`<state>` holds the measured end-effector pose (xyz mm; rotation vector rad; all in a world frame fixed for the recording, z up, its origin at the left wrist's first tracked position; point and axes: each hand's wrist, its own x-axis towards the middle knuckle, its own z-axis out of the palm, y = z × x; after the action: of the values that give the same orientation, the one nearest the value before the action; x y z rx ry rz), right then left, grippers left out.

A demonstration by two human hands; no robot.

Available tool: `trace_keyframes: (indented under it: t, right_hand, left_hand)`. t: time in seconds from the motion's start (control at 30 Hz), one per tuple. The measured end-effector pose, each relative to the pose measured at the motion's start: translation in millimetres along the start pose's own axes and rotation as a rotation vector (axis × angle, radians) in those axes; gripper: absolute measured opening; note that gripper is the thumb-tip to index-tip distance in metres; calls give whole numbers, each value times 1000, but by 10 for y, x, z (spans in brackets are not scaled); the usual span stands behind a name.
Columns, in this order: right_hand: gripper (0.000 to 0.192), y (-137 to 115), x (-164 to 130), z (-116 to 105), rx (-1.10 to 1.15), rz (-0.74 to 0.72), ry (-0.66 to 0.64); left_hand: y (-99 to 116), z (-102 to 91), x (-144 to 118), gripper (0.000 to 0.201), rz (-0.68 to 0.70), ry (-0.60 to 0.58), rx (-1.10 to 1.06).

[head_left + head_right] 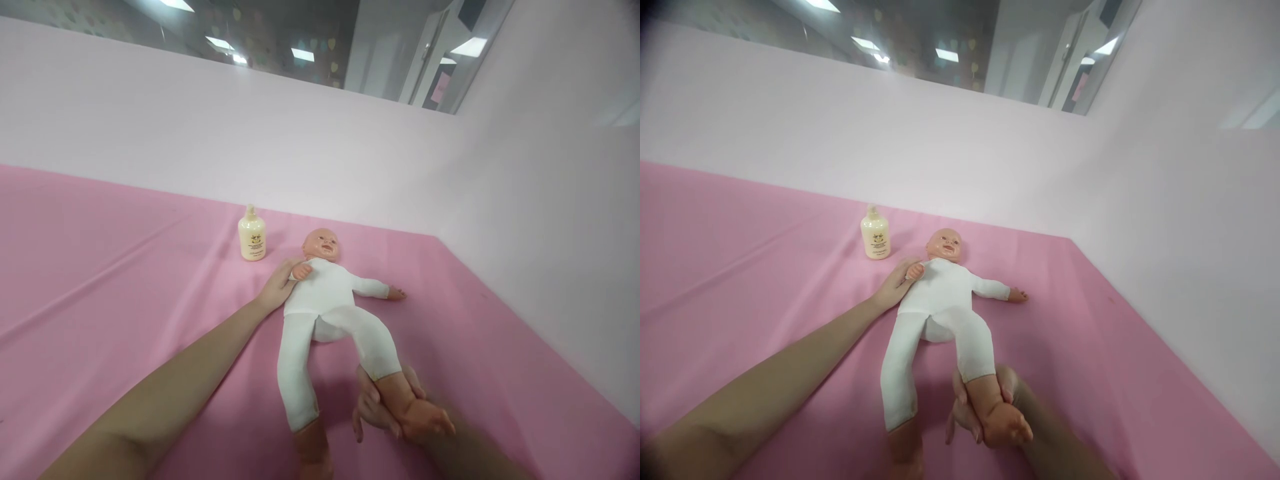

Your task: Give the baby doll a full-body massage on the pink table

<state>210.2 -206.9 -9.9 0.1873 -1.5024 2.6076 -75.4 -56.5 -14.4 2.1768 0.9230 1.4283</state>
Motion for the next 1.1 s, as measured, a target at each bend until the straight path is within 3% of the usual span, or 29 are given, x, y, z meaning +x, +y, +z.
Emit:
trace_keyframes:
  t: [0.03,0.1,0.17,0.27,0.33,0.7,1.1]
  right_hand:
    - [68,24,35,-51,79,-87,-127]
    - [61,55,89,-106,155,-246,-118]
    - [57,37,107,-72,181,-321,162]
    - [53,-77,105,85,234,-261,658]
    - [48,-163,120,174,270,-246,782]
    - [45,-205,202,185,300,-310,860]
    - [45,-215,216,199,245,-301,870]
  left_hand:
    - [29,-10,5,43,32,-36,35]
    - [67,-27,10,50,89,-95,97]
    - [79,-37,11,58,127,-132,156]
    - [74,-38,5,61,164,-162,227]
    - [74,-37,1,60,187,-172,263]
    - [95,-57,-9,65,181,-212,334]
    - [88,-53,-1,62,153,-206,263]
